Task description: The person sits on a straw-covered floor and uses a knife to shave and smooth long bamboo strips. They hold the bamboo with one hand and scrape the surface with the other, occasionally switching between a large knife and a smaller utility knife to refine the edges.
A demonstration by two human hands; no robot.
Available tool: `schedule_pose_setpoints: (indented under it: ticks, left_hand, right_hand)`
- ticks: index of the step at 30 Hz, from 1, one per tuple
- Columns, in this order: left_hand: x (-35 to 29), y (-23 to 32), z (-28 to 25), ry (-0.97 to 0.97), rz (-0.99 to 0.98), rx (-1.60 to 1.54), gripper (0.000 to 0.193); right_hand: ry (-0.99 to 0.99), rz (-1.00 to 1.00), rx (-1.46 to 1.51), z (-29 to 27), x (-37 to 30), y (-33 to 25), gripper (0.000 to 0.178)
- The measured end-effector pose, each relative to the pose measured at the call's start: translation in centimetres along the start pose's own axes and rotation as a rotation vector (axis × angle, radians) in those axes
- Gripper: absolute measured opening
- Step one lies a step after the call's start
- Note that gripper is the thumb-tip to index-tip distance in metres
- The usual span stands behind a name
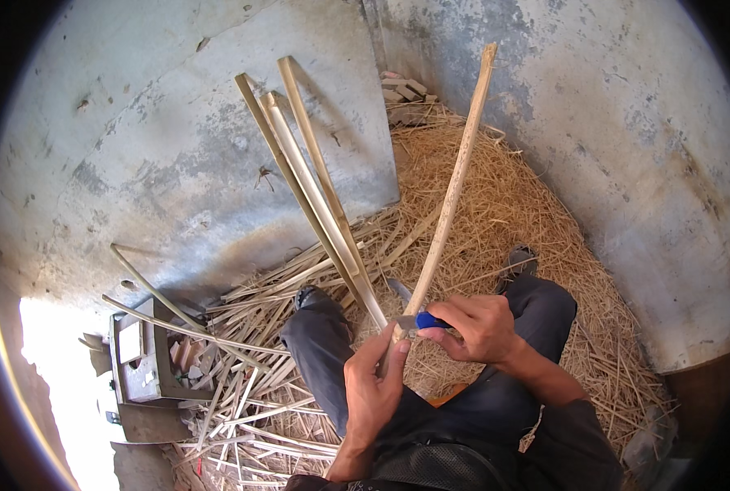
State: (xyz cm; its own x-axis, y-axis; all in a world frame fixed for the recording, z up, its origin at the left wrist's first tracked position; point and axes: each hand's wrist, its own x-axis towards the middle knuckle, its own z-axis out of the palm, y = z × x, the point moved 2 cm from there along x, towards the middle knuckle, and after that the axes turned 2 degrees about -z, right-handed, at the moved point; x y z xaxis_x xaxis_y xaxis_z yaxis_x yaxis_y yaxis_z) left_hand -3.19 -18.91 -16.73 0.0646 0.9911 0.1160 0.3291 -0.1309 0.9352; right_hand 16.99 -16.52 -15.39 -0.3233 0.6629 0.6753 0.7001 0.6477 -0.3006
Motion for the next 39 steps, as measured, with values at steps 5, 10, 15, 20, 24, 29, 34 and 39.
schedule_pose_setpoints:
  ticks: [5, 10, 15, 20, 24, 29, 34, 39]
  left_hand:
    - [-0.1, 0.0, 0.1, -0.005, 0.000, -0.004, 0.031]
    - [-2.0, -0.4, -0.2, -0.038, -0.052, 0.061, 0.030]
    - [-3.7, -0.2, -1.2, -0.072, -0.053, 0.056, 0.032]
    - [-1.1, 0.6, -1.2, -0.038, -0.046, 0.079, 0.036]
    - [-0.6, 0.8, -1.1, -0.005, 0.010, 0.066, 0.038]
    - [-0.5, 1.4, -1.1, -0.003, 0.024, 0.108, 0.040]
    - [-0.6, 1.7, -0.9, 0.006, 0.008, 0.110, 0.039]
    - [-0.9, 1.0, -0.7, 0.020, -0.007, 0.038, 0.035]
  right_hand:
    - [0.000, -0.005, -0.002, -0.5, 0.1, 0.3, 0.032]
    - [0.263, 0.247, -0.110, -3.4, 1.0, 6.2, 0.029]
    - [0.300, 0.387, -0.055, -6.0, 1.4, 8.8, 0.029]
    - [0.049, 0.072, 0.140, -1.9, -1.5, 2.9, 0.029]
    - [-0.015, 0.009, 0.131, 0.8, -2.5, -0.1, 0.037]
    - [-0.004, -0.004, 0.123, 1.1, -2.2, -0.6, 0.031]
    - [0.016, -0.016, 0.073, 0.9, -1.9, -0.2, 0.029]
    - [0.022, -0.017, 0.070, 0.5, -1.6, 0.3, 0.034]
